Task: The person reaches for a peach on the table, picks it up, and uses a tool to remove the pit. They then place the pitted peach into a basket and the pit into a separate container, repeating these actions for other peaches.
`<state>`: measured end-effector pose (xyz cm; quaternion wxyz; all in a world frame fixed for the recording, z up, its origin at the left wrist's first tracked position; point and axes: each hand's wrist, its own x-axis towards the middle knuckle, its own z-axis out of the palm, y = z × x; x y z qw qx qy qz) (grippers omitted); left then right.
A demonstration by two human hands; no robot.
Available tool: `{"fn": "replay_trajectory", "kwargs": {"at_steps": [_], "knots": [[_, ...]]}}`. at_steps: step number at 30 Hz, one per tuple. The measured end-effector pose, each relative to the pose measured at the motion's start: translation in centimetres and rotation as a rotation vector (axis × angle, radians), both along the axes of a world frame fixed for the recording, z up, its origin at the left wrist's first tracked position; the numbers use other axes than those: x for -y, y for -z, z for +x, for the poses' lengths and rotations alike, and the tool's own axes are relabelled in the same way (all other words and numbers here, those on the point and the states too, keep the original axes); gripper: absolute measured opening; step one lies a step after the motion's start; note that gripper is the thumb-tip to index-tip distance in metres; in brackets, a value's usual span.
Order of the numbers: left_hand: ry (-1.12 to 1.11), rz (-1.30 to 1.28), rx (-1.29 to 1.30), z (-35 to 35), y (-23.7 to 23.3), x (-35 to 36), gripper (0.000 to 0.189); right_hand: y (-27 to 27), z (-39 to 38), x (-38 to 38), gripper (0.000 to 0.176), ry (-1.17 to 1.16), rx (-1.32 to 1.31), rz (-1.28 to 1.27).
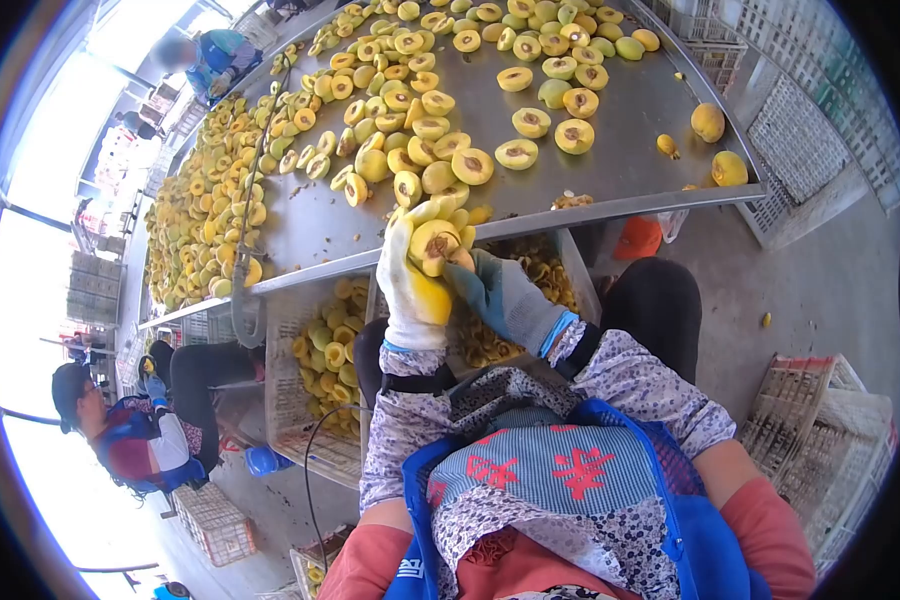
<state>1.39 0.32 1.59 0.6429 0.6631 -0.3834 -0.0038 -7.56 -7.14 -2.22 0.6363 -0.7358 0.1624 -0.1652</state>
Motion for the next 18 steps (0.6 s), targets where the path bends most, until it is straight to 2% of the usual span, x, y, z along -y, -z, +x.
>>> {"fn": "replay_trajectory", "kwargs": {"at_steps": [1, 3, 4, 6, 7, 9, 12, 13, 14, 15, 16, 17, 18], "knots": [[-0.002, 0.001, -0.002, 0.2, 0.6, -0.1, 0.031, -0.2, 0.0, -0.2, 0.038, -0.021, 0.05, 0.104], [0.169, -0.275, -0.631, 0.1, 1.2, -0.4, 0.039, 0.1, 0.1, -0.8, 0.04, -0.044, 0.096, 0.214], [0.169, -0.27, -0.634, -0.1, 1.4, -0.3, 0.039, 0.6, 0.2, -1.1, 0.042, -0.069, 0.069, 0.269], [0.048, -0.402, -0.909, -0.6, 1.4, 0.3, 0.037, 0.9, 0.2, -1.2, 0.043, -0.088, 0.042, 0.324], [0.048, -0.4, -0.913, -0.5, 1.7, 0.2, 0.037, 0.9, 0.1, -1.2, 0.045, -0.106, 0.021, 0.283], [0.075, -0.283, -0.685, 0.0, 2.6, -0.3, 0.036, 0.9, -0.2, -1.2, 0.046, -0.127, -0.007, 0.243], [0.109, -0.246, -0.592, 0.3, 3.3, -0.6, 0.036, -1.1, -0.8, -1.0, 0.048, -0.155, -0.051, 0.316], [0.108, -0.242, -0.594, 0.5, 3.4, -0.9, 0.036, -2.9, -1.3, -0.6, 0.049, -0.202, -0.18, 0.442], [0.059, -0.078, -0.383, 0.8, 3.4, -1.1, 0.037, -3.9, -1.7, -0.4, 0.05, -0.25, -0.309, 0.565], [0.012, 0.083, -0.17, 1.1, 3.2, -1.3, 0.038, -2.7, -1.3, -0.5, 0.05, -0.251, -0.308, 0.565], [0.01, 0.084, -0.17, 1.2, 2.8, -1.6, 0.038, -0.2, -0.7, -0.7, 0.054, -0.235, -0.174, 0.416], [0.144, 0.039, -0.295, 1.0, 2.1, -1.8, 0.038, 0.1, -0.4, -0.8, 0.058, -0.218, -0.041, 0.266], [0.277, -0.009, -0.421, 0.9, 1.5, -2.1, 0.038, 0.3, -0.6, -0.9, 0.058, -0.221, -0.042, 0.268]]}}
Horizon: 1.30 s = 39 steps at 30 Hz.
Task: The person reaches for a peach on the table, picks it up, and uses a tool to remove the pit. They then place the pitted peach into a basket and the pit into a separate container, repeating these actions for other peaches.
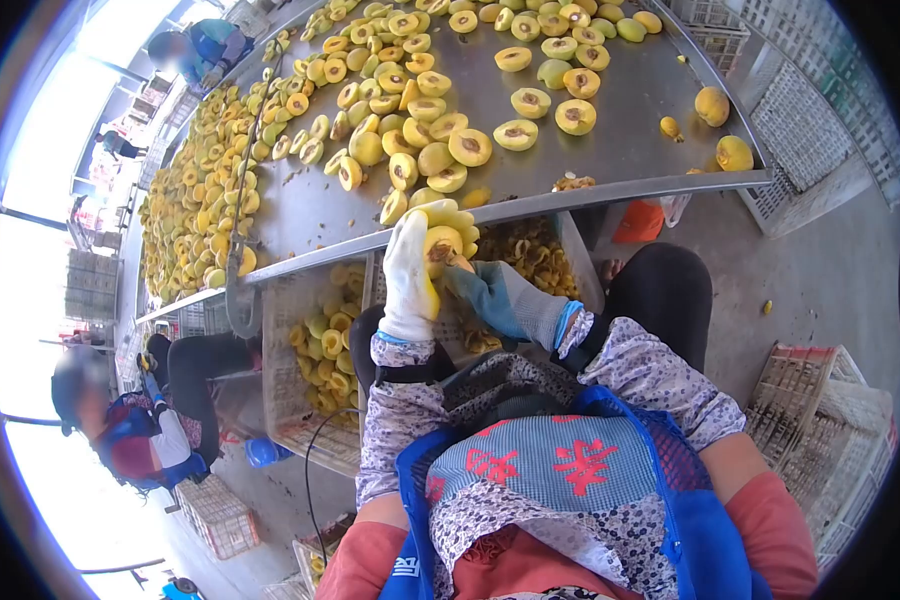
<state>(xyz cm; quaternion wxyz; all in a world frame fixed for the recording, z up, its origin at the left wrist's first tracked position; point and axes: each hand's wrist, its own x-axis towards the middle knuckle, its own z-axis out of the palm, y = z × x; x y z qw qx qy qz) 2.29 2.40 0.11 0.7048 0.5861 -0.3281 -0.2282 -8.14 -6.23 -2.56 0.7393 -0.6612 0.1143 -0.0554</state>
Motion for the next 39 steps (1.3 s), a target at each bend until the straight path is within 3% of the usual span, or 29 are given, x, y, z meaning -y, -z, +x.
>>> {"fn": "replay_trajectory", "kwargs": {"at_steps": [1, 3, 7, 9, 11, 15, 17, 18, 20, 21, 22, 23, 25, 27, 29, 30, 32, 33, 35, 39], "knots": [[-0.004, 0.0, -0.002, 0.1, -0.4, -0.3, 0.038, 0.2, -0.3, 0.0, 0.06, -0.011, -0.067, 0.02], [0.023, 0.104, -0.392, 0.5, -1.1, -0.5, 0.037, -1.3, -1.0, 0.4, 0.062, -0.02, -0.134, 0.039], [-0.19, 0.115, -0.474, -1.1, -1.9, 0.5, 0.034, -4.8, -2.6, 1.3, 0.06, -0.242, -0.333, 0.374], [-0.131, 0.131, -0.391, -0.5, -1.4, 0.2, 0.033, -3.5, -2.3, 0.9, 0.061, -0.277, -0.404, 0.522], [-0.075, 0.141, -0.311, -0.4, -0.8, 0.2, 0.034, -0.5, -0.9, -0.5, 0.062, -0.045, -0.214, 0.004], [-0.19, 0.019, -0.323, -1.9, -0.4, 1.2, 0.035, -1.8, -1.9, 0.1, 0.061, -0.055, -0.165, 0.128], [-0.264, -0.026, -0.361, -2.6, -0.2, 1.5, 0.035, -3.6, -2.4, 1.1, 0.065, -0.193, -0.489, 0.357], [-0.275, -0.05, -0.28, -2.9, 0.1, 1.4, 0.036, -2.7, -2.2, 0.9, 0.065, -0.193, -0.491, 0.357], [-0.284, -0.071, -0.203, -2.8, 0.7, 1.6, 0.037, -0.1, -1.6, 0.2, 0.069, -0.109, -0.287, 0.126], [-0.28, -0.007, 0.01, -2.5, 1.1, 1.7, 0.039, 0.6, -1.5, 0.0, 0.069, -0.106, -0.29, 0.129], [-0.274, 0.057, 0.225, -2.2, 1.3, 1.6, 0.041, 1.4, -1.5, -0.3, 0.058, -0.018, -0.185, 0.039], [-0.273, 0.059, 0.223, -2.3, 0.5, 1.5, 0.041, 1.6, -1.5, -0.4, 0.047, 0.068, -0.078, -0.054], [-0.089, 0.002, -0.463, -2.6, -2.2, 1.3, 0.041, 0.6, -1.6, 0.1, 0.046, 0.05, -0.094, -0.091], [-0.035, -0.032, -0.317, -2.2, -1.7, 0.7, 0.039, 0.2, -1.6, 0.5, 0.045, 0.031, -0.11, -0.126], [-0.035, 0.111, -0.011, -1.9, -1.9, 0.4, 0.04, 0.3, -1.7, 0.8, 0.041, -0.056, -0.129, -0.214], [-0.034, 0.111, -0.012, -2.0, -1.8, 0.6, 0.04, 0.9, -1.6, 0.5, 0.041, -0.055, -0.131, -0.214], [-0.209, 0.087, 0.285, -2.6, -1.3, 1.2, 0.033, 2.3, -1.6, -0.5, 0.039, -0.008, 0.075, 0.064], [-0.207, 0.084, 0.286, -2.7, -1.0, 1.5, 0.033, 2.5, -1.6, -0.8, 0.039, -0.006, 0.076, 0.061], [-0.406, 0.267, 0.884, -2.6, -0.3, 1.7, 0.03, 2.5, -1.6, -1.2, 0.037, -0.006, -0.011, 0.151], [-0.397, 0.244, 0.926, -2.3, 0.0, 1.7, 0.029, 2.0, -1.6, -1.0, 0.036, 0.02, -0.067, 0.001]]}}
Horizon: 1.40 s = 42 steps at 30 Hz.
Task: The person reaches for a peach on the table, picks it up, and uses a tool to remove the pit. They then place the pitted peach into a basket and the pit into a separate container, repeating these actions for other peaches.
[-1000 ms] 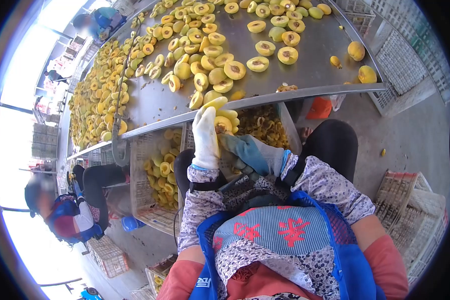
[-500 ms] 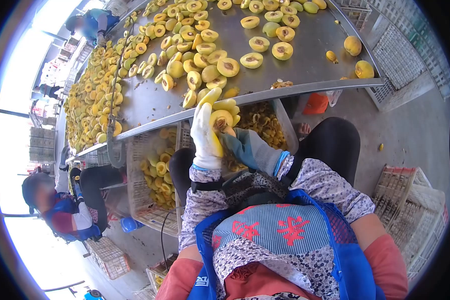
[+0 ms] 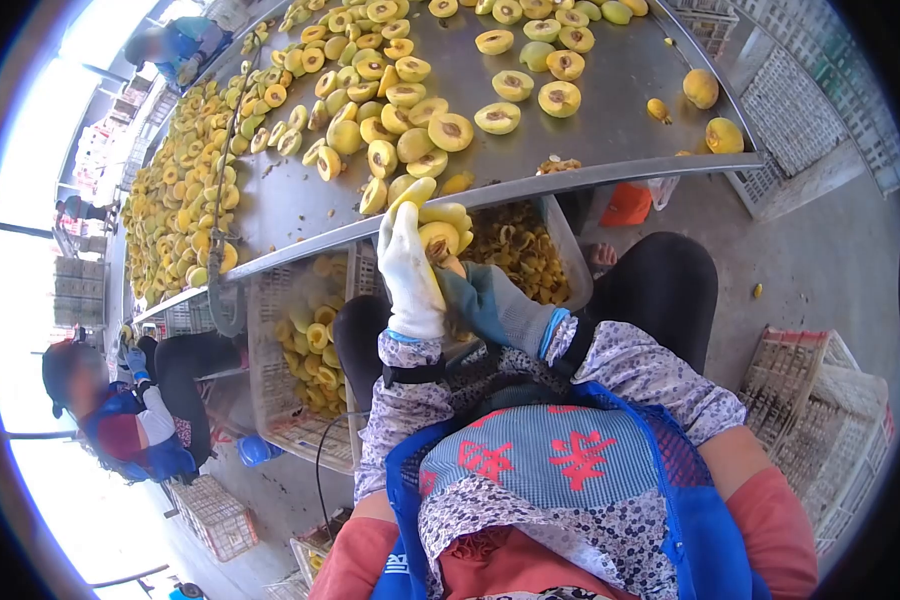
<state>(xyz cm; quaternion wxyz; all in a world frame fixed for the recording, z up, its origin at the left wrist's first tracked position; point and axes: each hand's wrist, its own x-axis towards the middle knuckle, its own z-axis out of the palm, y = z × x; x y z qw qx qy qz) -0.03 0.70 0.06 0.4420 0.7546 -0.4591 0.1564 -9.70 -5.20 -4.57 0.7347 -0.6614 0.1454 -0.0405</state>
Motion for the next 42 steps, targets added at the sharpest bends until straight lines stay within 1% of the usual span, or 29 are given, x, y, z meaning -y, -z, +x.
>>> {"fn": "replay_trajectory", "kwargs": {"at_steps": [2, 3, 5, 6, 8, 9, 11, 12, 14, 15, 16, 18, 22, 24, 25, 26, 27, 28, 29, 30, 31, 32, 34, 35, 36, 38, 39, 40, 42], "knots": [[0.12, -0.391, -1.286, 0.3, -0.2, 0.0, 0.031, 0.0, -0.2, -0.1, 0.04, 0.036, 0.031, -0.11], [0.122, -0.391, -1.286, 0.2, -0.2, 0.0, 0.031, 0.9, 0.1, -0.5, 0.04, 0.038, 0.031, -0.11], [0.119, -0.192, -0.769, -0.2, 0.0, -0.1, 0.031, 3.6, 0.8, -1.4, 0.052, 0.144, 0.281, -0.137], [0.114, -0.196, -0.771, -0.3, -0.5, -0.1, 0.031, 1.1, 0.3, -1.0, 0.052, 0.138, 0.279, -0.137], [0.175, -0.313, -1.201, -0.4, -1.8, 0.1, 0.037, -4.0, -1.4, 0.7, 0.058, -0.145, -0.031, 0.133], [0.175, -0.31, -1.201, -0.3, -1.8, 0.0, 0.037, -5.0, -1.5, 1.3, 0.058, -0.144, -0.031, 0.136], [0.262, -0.305, -1.228, 0.0, -1.9, -0.3, 0.036, -6.2, -1.5, 2.5, 0.047, -0.264, -0.465, 0.617], [0.262, -0.307, -1.226, 0.5, -1.4, -0.6, 0.036, -6.8, -1.6, 2.7, 0.047, -0.266, -0.464, 0.616], [0.535, -0.275, -1.25, 1.6, 0.0, -1.3, 0.041, -7.4, -1.8, 3.0, 0.047, -0.32, -0.346, 0.505], [0.53, -0.248, -1.246, 1.5, -0.3, -1.1, 0.044, -5.5, -1.3, 2.6, 0.049, -0.343, -0.199, 0.415], [0.529, -0.246, -1.247, 1.4, -0.5, -1.3, 0.044, -4.1, -1.6, 2.6, 0.049, -0.343, -0.2, 0.418], [0.55, -0.129, -1.192, 1.5, -1.0, -1.3, 0.044, -5.7, -2.0, 2.9, 0.048, -0.408, -0.365, 0.698], [0.568, -0.156, -1.203, 1.1, -1.1, -1.5, 0.044, -5.6, -2.3, 2.9, 0.044, -0.462, -0.408, 0.698], [0.368, -0.501, -1.541, 0.0, -1.6, -0.5, 0.044, -5.3, -2.3, 1.9, 0.041, -0.425, -0.171, 0.63], [0.322, -0.491, -1.527, 0.0, -1.8, -0.4, 0.046, -4.2, -2.2, 1.6, 0.041, -0.432, -0.168, 0.625], [0.324, -0.495, -1.519, -0.2, -2.2, -0.2, 0.046, -2.5, -1.9, 1.2, 0.04, -0.333, 0.077, 0.223], [0.232, -0.524, -1.511, -0.6, -2.6, 0.0, 0.044, -1.9, -1.7, 0.9, 0.045, -0.221, 0.317, -0.176], [0.14, -0.55, -1.502, -0.8, -2.9, 0.1, 0.043, -1.5, -1.7, 0.7, 0.045, -0.222, 0.323, -0.176], [0.265, -0.673, -1.616, 0.2, -1.9, -0.4, 0.031, -1.5, -1.6, 0.4, 0.038, -0.203, 0.212, -0.134], [0.587, -0.817, -1.762, 3.4, 0.9, -1.6, 0.02, -1.3, -1.6, 0.2, 0.032, -0.182, 0.101, -0.089], [0.508, -0.919, -1.733, 4.2, 0.5, -2.5, 0.018, -0.3, -1.3, 0.1, 0.036, -0.255, -0.026, -0.172], [0.434, -1.021, -1.699, 5.1, 0.0, -3.3, 0.016, -0.4, -1.5, 0.4, 0.036, -0.252, -0.019, -0.175], [0.33, -1.015, -1.526, 7.9, -0.6, -6.7, 0.021, -0.4, -2.1, 0.8, 0.041, -0.108, -0.184, -0.629], [0.056, -0.985, -1.396, 7.6, -2.6, -7.7, 0.025, 0.7, -1.9, 0.9, 0.035, 0.027, -0.205, -0.708], [-0.208, -0.944, -1.252, 7.3, -4.6, -8.8, 0.03, 0.7, -1.8, 1.2, 0.035, 0.026, -0.2, -0.706], [-0.416, -0.527, -0.77, 14.7, 0.1, -14.9, 0.039, 0.3, -1.3, 2.0, 0.032, 0.161, -0.217, -0.759], [-0.627, -0.275, -0.685, 13.9, -1.3, -14.8, 0.043, -0.2, -1.1, 2.0, 0.031, 0.19, -0.179, -0.767], [-0.626, -0.278, -0.683, 14.3, -1.4, -14.4, 0.043, -0.6, -0.9, 2.1, 0.031, 0.191, -0.176, -0.769], [-0.67, 0.227, -0.242, 15.4, -1.7, -13.0, 0.044, -1.0, -0.5, 2.1, 0.034, 0.17, -0.194, -0.802]]}}
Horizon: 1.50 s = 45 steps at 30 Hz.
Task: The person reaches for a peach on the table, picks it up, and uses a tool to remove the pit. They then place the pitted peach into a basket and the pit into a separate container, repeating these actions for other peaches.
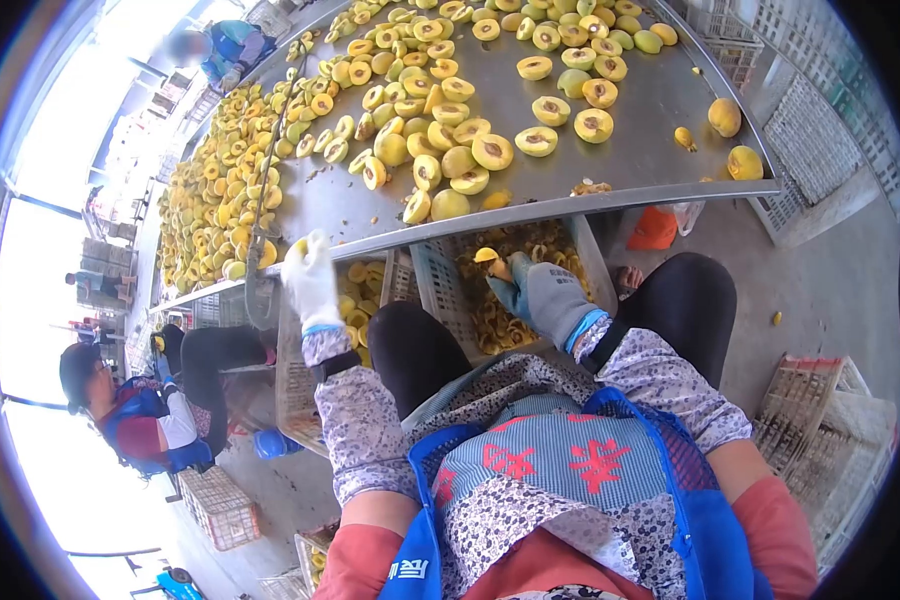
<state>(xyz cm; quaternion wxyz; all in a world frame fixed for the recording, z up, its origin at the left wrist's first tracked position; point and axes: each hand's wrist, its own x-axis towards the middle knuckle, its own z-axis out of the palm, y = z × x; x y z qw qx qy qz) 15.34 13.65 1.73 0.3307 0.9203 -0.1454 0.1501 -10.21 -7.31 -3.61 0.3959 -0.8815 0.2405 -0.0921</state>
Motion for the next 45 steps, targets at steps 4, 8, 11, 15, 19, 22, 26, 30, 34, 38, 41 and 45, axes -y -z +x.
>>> {"fn": "replay_trajectory", "kwargs": {"at_steps": [4, 8, 11, 15, 19, 22, 26, 30, 34, 38, 41, 45], "knots": [[0.14, 0.41, -0.147, -0.7, 1.4, 8.7, 0.061, 1.5, 0.3, 0.4, 0.037, 0.004, -0.013, -0.056], [0.287, 0.554, -0.237, -2.5, 0.8, 12.4, 0.058, 2.7, -0.2, 0.9, 0.045, -0.036, -0.179, 0.007], [0.413, 0.359, -0.166, -3.8, 1.0, 12.5, 0.047, -0.4, -0.3, 0.8, 0.052, -0.056, -0.182, 0.761], [0.43, 0.132, -0.056, -6.0, 1.8, 13.2, 0.043, -0.9, 0.1, -0.2, 0.05, -0.077, -0.074, 1.234], [0.588, -0.179, -0.046, -5.5, 2.7, 13.4, 0.043, -1.9, 1.3, 0.0, 0.034, -0.04, 0.397, 0.904], [0.679, -0.397, -0.368, -5.7, 1.6, 13.3, 0.04, 0.3, 3.1, 0.2, 0.027, 0.176, 0.414, 1.054], [0.666, -0.865, -0.736, -10.2, -1.6, 12.8, 0.035, -0.3, 2.7, 0.1, 0.033, 0.09, 0.64, 0.583], [0.764, -1.058, -0.92, -12.3, -0.8, 12.3, 0.037, -1.2, 2.0, 0.7, 0.028, 0.024, 0.549, 0.497], [0.766, -0.339, -0.142, -10.6, 2.9, 12.2, 0.035, -0.4, 2.2, 0.7, 0.029, 0.047, 0.513, 0.451], [0.764, -0.434, 0.053, -13.8, -0.1, 13.4, 0.038, -0.1, 2.1, 0.2, 0.032, 0.029, 0.386, 0.345], [0.71, -0.602, -0.194, -15.4, -1.4, 13.8, 0.037, -1.5, 1.8, 0.0, 0.034, 0.01, 0.344, 0.416], [0.742, -0.308, 0.164, -13.6, 0.5, 13.1, 0.033, -0.7, 2.1, -0.6, 0.054, -0.046, 0.401, 0.62]]}}
